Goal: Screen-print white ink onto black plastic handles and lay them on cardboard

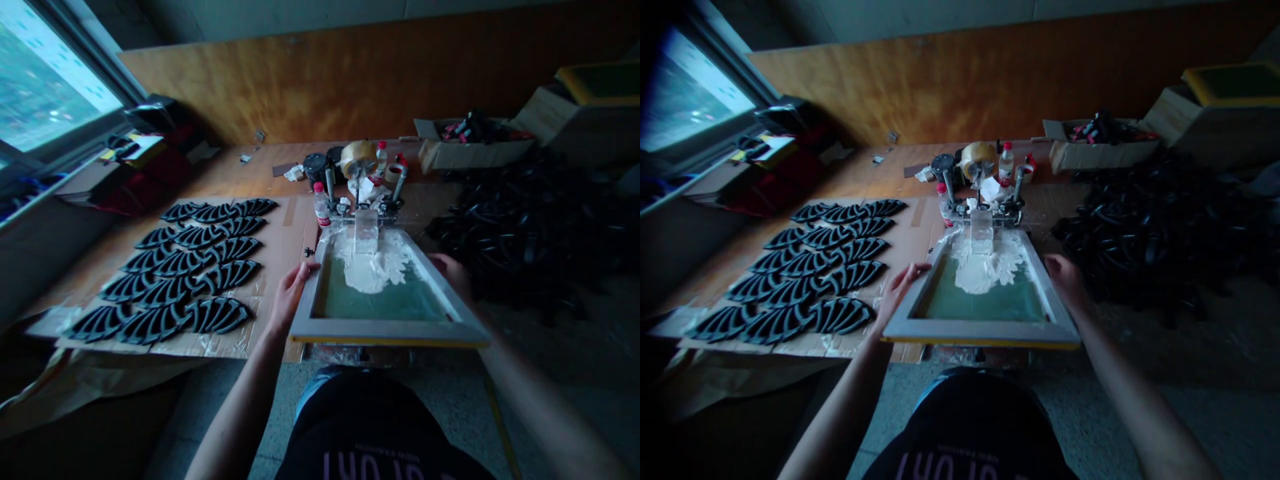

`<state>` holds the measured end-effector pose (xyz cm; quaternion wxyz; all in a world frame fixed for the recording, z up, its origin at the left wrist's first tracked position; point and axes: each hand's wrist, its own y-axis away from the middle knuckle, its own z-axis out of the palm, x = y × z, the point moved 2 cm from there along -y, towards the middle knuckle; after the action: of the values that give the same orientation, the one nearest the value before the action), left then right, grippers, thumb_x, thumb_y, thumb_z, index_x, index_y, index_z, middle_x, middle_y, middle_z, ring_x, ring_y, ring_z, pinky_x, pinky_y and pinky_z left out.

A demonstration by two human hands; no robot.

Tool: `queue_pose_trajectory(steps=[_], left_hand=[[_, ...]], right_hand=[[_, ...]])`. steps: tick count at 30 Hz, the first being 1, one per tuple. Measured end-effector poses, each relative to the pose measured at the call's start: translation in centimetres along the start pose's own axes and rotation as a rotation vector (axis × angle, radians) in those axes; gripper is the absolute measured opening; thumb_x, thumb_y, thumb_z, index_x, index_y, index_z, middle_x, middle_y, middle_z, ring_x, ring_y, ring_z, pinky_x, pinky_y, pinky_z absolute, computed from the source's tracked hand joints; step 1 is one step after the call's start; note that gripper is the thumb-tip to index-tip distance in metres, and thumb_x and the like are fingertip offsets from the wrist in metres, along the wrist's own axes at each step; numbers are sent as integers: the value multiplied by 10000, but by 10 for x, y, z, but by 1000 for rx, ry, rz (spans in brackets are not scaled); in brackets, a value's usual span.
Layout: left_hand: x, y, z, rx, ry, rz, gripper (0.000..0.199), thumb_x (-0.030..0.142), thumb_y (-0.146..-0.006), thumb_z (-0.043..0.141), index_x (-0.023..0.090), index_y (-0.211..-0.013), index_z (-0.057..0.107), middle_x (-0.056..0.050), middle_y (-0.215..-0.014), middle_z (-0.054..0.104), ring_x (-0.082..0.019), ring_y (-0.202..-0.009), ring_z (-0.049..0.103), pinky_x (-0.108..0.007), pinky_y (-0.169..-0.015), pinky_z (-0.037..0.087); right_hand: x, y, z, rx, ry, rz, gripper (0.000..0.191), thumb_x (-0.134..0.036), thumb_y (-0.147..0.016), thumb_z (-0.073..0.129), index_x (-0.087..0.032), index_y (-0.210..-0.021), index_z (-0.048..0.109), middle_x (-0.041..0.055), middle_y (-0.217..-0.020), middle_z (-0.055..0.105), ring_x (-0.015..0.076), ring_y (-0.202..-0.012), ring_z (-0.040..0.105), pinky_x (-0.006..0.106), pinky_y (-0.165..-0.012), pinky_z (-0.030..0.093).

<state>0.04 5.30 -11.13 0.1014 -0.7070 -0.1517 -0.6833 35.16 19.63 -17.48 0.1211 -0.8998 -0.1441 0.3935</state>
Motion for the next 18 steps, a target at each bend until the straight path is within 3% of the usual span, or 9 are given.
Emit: queue_pose_trajectory(steps=[2,5,8,10,12,15,18], left_hand=[[-36,14,-1,-56,-20,-155,510,571,-795,617,185,-1126,666,-18,-825,669,-123,-636,586,-208,-525,439],[-89,21,3,-64,-53,-272,702,547,-775,638,234,-1383,475,-1,-788,664,-122,-587,580,-204,-499,426],[-122,16,7,-33,-146,-280,723,525,-784,627,229,-1415,433,2,-752,651,-134,-592,589,-217,-513,440],[-130,13,7,-9,-183,-267,687,511,-778,638,215,-1378,484,-3,-743,651,-142,-605,595,-228,-530,452],[-132,12,6,5,-190,-260,653,499,-768,656,202,-1336,531,-10,-744,656,-149,-621,602,-235,-546,462],[-134,12,5,5,-186,-272,630,502,-773,650,197,-1315,552,-16,-753,658,-155,-645,608,-237,-562,465],[-136,13,6,14,-196,-291,623,518,-783,628,192,-1309,553,-15,-767,650,-151,-646,598,-235,-564,455]], right_hand=[[-21,-18,4,13,12,-70,401,-395,-904,492,-143,-1184,633,142,-1176,634,260,-986,635,454,-874,527],[-77,-37,30,-37,144,-288,539,-331,-829,653,-142,-1317,526,169,-1414,442,317,-1195,508,499,-997,437],[-116,-40,63,-266,319,-382,429,-242,-792,708,-121,-1185,587,167,-1246,566,319,-1138,519,459,-957,435],[-121,-28,78,-442,381,-372,201,-195,-816,668,-133,-1004,631,126,-1021,647,272,-977,581,381,-848,459],[-114,-8,82,-530,413,-409,67,-136,-843,592,-151,-897,628,93,-901,655,231,-869,591,327,-763,444],[-103,23,71,-598,389,-636,171,-51,-834,502,-167,-868,624,71,-875,652,201,-843,578,294,-724,413],[-102,34,55,-724,293,-806,205,-23,-779,510,-192,-820,618,31,-826,646,176,-803,571,273,-690,397]])
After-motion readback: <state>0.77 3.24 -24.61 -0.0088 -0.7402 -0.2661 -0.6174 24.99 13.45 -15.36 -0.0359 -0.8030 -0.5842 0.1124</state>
